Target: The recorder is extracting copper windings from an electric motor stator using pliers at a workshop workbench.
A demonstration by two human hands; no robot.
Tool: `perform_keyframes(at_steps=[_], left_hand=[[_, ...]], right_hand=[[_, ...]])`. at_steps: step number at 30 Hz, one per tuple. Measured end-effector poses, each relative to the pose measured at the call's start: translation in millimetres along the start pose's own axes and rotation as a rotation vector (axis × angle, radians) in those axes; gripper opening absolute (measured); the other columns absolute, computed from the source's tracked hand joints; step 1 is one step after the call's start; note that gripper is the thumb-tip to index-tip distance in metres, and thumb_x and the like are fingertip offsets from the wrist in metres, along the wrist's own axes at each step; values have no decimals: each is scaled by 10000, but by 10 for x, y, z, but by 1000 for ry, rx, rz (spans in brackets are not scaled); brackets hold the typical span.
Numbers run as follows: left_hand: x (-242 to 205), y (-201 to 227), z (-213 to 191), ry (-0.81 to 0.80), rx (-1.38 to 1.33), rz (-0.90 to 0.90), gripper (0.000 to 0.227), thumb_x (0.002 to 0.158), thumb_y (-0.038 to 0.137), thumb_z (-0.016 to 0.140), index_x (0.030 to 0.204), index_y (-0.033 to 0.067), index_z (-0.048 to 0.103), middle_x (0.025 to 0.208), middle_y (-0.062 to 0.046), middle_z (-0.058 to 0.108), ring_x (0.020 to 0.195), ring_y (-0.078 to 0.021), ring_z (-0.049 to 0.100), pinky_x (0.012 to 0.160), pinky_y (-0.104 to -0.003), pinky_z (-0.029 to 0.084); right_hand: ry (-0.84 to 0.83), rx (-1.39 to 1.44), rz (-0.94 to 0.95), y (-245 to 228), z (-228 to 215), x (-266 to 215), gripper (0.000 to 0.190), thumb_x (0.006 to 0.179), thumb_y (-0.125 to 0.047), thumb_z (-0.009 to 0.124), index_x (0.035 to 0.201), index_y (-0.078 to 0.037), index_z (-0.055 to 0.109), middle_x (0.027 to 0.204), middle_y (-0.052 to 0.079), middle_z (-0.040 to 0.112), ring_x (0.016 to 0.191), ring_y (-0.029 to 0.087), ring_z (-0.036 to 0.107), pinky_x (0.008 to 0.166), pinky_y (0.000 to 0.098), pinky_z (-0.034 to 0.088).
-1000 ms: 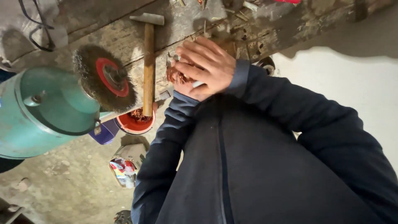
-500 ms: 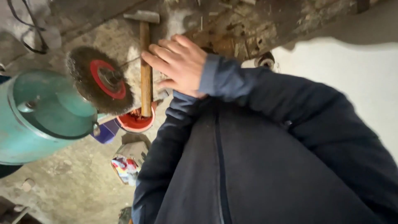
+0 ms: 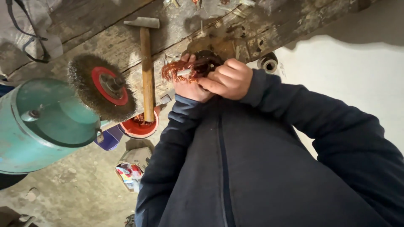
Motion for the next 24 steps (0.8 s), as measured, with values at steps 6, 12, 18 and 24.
perform_keyframes(at_steps=[6,12,18,24], left_hand=[[32,0,-132,6,-84,-40,539,795,424,783,1196,72,705,1237,-177,654,1191,-419,607,1030,-549,474],[20,-15,-118,0,-187,-77,600,879,432,778,1347,83,639,1332,-146,640,1274,-365,599,1077,-529,470],[27,-58,3,-122,-188,-101,680,810,500,819,1368,161,628,1361,-113,644,1319,-338,591,1153,-507,456],[-115,-127,111,-131,-115,-156,830,810,562,764,1459,105,519,1460,-203,542,1382,-419,488,1180,-542,360]], right_hand=[[42,240,-138,125,-99,293,323,917,-139,698,1229,-88,762,1027,48,679,836,187,569,713,322,470],[37,119,-149,105,249,699,602,816,-346,779,1369,-142,657,1135,54,679,978,208,629,845,394,483],[-506,251,324,409,1059,690,971,835,-571,739,1623,-137,376,1253,179,639,1075,330,639,1081,524,396],[-389,127,422,441,1029,588,1013,810,-651,786,1576,-141,365,1311,195,635,1153,403,600,1069,630,341]])
Point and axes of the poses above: each hand's wrist, its own x-axis towards the middle knuckle, its own z-axis out of the palm, y = z × x, the point moved 10 cm from there along x, towards the middle knuckle
